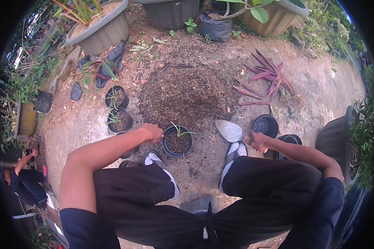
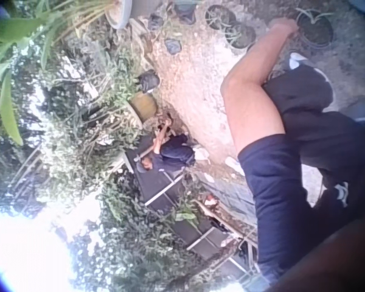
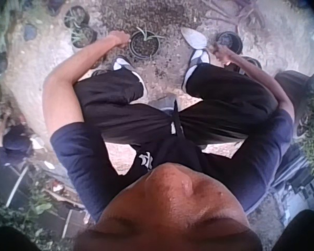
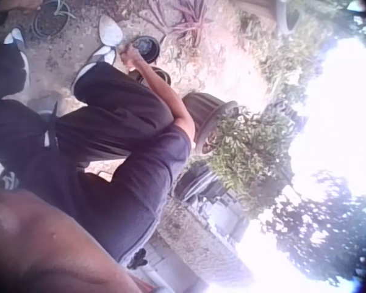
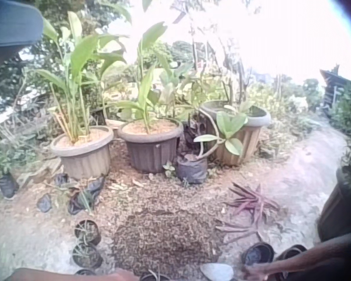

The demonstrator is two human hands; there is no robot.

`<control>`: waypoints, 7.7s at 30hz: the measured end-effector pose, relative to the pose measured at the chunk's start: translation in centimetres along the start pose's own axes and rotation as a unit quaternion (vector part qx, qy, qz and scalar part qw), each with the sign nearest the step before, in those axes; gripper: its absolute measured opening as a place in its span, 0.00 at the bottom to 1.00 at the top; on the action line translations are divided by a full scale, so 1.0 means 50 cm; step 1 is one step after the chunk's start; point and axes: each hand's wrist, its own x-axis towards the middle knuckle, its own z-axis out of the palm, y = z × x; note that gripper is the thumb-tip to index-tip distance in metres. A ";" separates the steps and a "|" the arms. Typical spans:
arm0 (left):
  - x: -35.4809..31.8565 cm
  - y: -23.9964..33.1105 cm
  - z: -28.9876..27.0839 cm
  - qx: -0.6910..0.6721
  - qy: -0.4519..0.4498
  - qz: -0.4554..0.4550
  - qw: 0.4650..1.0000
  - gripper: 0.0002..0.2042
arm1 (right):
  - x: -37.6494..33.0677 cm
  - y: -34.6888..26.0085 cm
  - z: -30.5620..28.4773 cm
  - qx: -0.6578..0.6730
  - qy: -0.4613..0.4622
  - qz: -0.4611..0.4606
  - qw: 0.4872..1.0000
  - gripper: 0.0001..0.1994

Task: The person uses a trowel to scoop soil from a pile into a small black pot containing a seedling, pressing the soil down by hand to secure the plant.

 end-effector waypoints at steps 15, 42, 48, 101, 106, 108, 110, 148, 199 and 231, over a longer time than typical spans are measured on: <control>0.012 0.006 -0.003 0.004 -0.006 -0.018 1.000 0.17 | 0.061 -0.015 0.085 -0.063 0.158 -0.102 0.980 0.26; -0.009 0.012 -0.013 -0.047 0.007 -0.034 0.998 0.24 | 0.108 -0.160 0.014 -0.068 0.134 -0.150 0.977 0.26; -0.029 0.026 -0.039 -0.215 0.155 0.046 0.963 0.38 | 0.102 -0.135 0.015 -0.054 0.146 -0.165 0.974 0.25; -0.028 0.026 0.011 -0.070 0.299 0.335 0.891 0.04 | -0.110 -0.351 -0.109 -0.415 0.240 -0.361 0.800 0.16; -0.024 0.030 0.008 -0.061 0.295 0.334 0.893 0.04 | -0.124 -0.359 -0.091 -0.456 0.273 -0.336 0.778 0.15; -0.023 0.031 0.007 -0.059 0.297 0.332 0.893 0.04 | -0.122 -0.353 -0.092 -0.450 0.285 -0.326 0.781 0.16; -0.024 0.027 0.012 -0.062 0.302 0.327 0.893 0.04 | -0.114 -0.350 -0.095 -0.416 0.284 -0.321 0.802 0.17; -0.030 0.017 0.009 -0.060 0.311 0.309 0.897 0.05 | 0.071 -0.175 0.019 0.002 0.106 -0.166 0.980 0.26; -0.027 0.002 0.015 -0.047 0.337 0.308 0.888 0.06 | -0.142 -0.415 -0.098 -0.388 0.116 -0.348 0.846 0.15; -0.029 0.010 -0.005 -0.036 0.326 0.307 0.893 0.04 | 0.062 -0.068 0.024 -0.076 0.168 -0.199 0.963 0.23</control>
